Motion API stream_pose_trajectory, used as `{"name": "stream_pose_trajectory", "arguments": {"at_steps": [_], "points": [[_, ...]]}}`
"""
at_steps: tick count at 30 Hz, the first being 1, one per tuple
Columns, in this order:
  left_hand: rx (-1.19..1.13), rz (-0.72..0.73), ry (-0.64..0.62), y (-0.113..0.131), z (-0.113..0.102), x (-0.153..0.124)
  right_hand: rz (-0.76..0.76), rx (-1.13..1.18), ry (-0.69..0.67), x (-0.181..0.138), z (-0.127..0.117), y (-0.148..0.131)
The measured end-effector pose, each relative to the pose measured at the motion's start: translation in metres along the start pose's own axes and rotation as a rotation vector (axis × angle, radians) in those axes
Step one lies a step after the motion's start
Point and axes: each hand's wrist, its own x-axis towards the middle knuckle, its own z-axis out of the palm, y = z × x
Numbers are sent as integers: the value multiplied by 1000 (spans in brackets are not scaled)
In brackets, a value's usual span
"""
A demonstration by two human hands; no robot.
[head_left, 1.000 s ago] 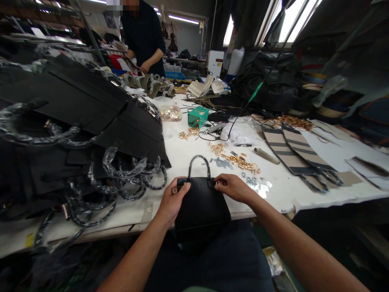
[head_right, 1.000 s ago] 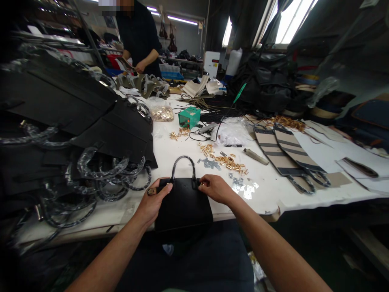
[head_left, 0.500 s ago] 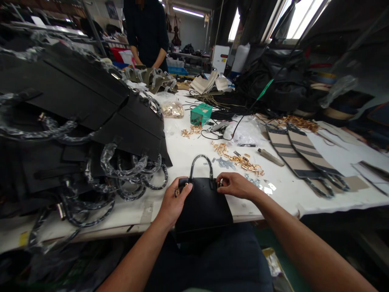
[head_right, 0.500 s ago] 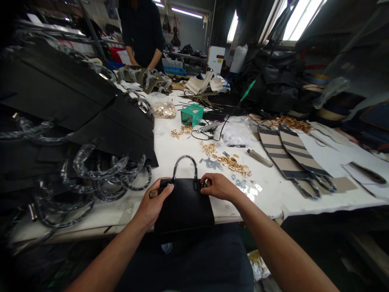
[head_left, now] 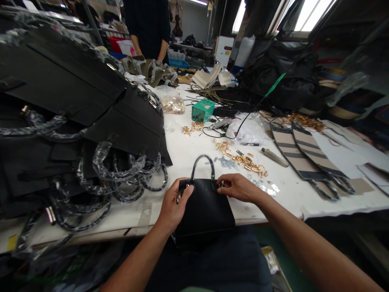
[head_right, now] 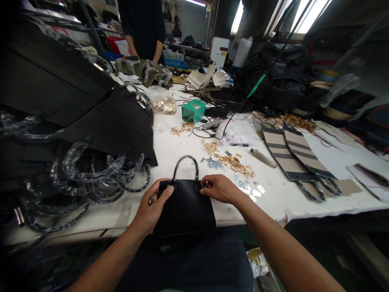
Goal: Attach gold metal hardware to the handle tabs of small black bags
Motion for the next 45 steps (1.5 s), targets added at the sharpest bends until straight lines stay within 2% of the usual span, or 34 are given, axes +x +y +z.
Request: {"name": "stream_pose_trajectory", "arguments": {"at_steps": [5,11,13,18,23,29,34,45], "points": [[-8,-13,-53,4,-3,-2,25,45,-88,2,-6,0],[-18,-40,-84,4,-8,-4,-2,-26,46,8,-2,8],[-56,-49,-94,4,-7,-4,-3,-24,50,9,-5,7],[-113,-55,-79,4,-7,-6,-50,-3,-129,12,-22,1],[-76,-23,-88,3,-9,-6,0,297,-269,12,-28,9],[-64,-19,-131,-1,-12,-4,-22,431,-229,3,-22,9],[-59,-27,-163,-2,-13,-3,-2,439,-209,1,-17,1],[-117,-36,-111,-3,-10,-2,-8,399,-198,-6,-15,5]]}}
